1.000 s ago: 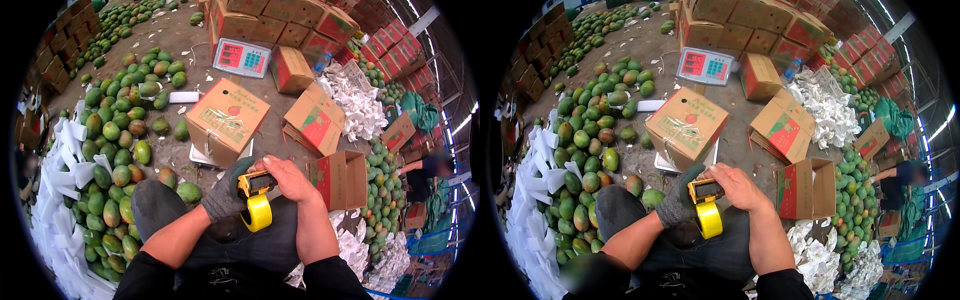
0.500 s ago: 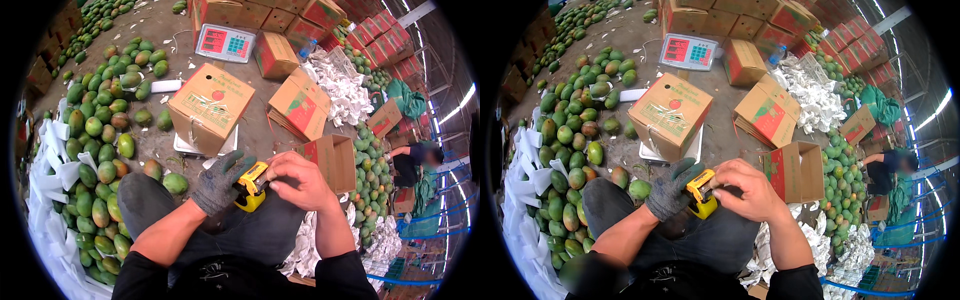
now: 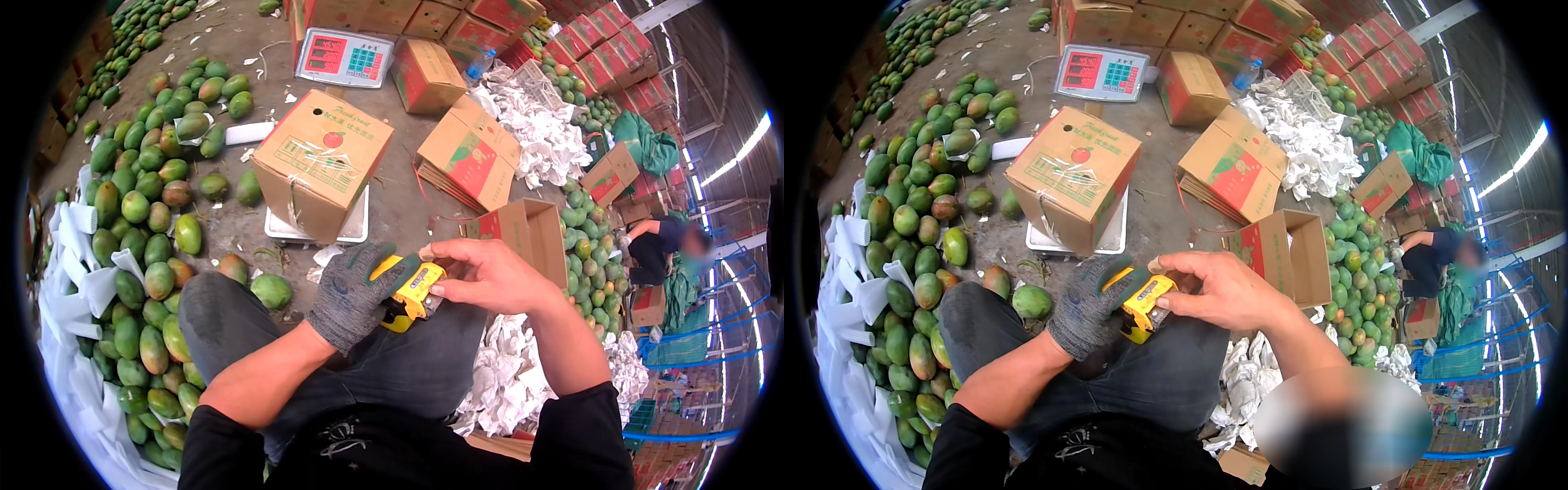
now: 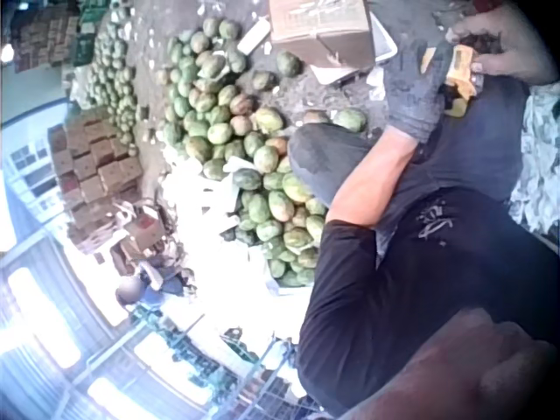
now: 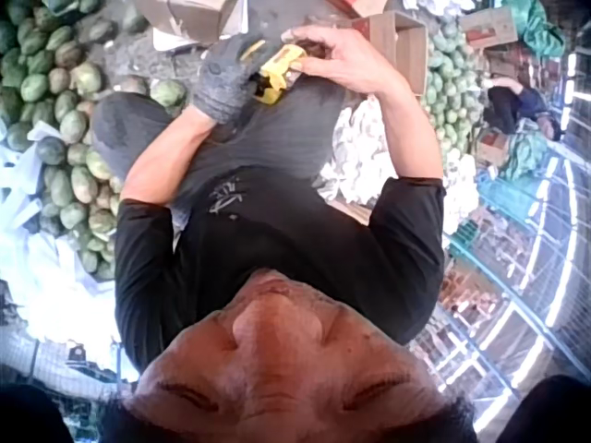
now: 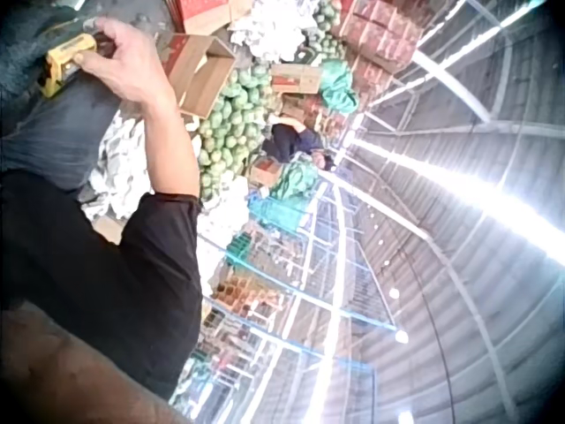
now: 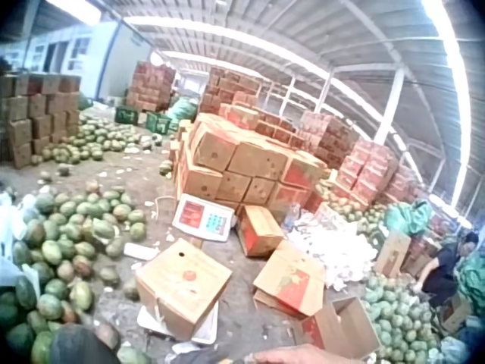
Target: The person sits on the floor and packs green mangoes into a cardboard box. They wrap each mango in a white foam net before placing it inside. After filling the box, they close the flaps and seal the package using a yellow tape dispenser.
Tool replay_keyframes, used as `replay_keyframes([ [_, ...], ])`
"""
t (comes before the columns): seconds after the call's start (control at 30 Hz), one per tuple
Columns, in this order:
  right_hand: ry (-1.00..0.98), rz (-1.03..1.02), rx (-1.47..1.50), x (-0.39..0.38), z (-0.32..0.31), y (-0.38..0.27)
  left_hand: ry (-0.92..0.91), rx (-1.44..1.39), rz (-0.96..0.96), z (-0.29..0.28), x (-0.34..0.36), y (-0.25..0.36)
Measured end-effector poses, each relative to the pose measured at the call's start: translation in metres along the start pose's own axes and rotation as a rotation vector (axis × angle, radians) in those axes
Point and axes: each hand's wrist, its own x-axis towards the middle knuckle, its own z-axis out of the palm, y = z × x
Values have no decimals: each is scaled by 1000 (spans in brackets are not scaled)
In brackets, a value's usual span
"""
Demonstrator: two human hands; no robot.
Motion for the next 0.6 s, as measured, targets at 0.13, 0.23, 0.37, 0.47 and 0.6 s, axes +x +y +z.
replay_keyframes([
  [0.13,-51,42,-80,4,-6,-2,-3,5,2,-2,-1,2],
  [0.23,-49,-5,-83,7,-8,3,-14,-13,-15,-1,0,1],
  [0.37,-59,-9,-35,10,-9,21,-54,8,-38,-3,0,1],
  [0.47,-100,81,39,10,-13,14,-60,-10,-18,-11,6,6],
  [0.6,-81,13,-96,11,-10,2,-79,12,-21,-10,4,9],
])
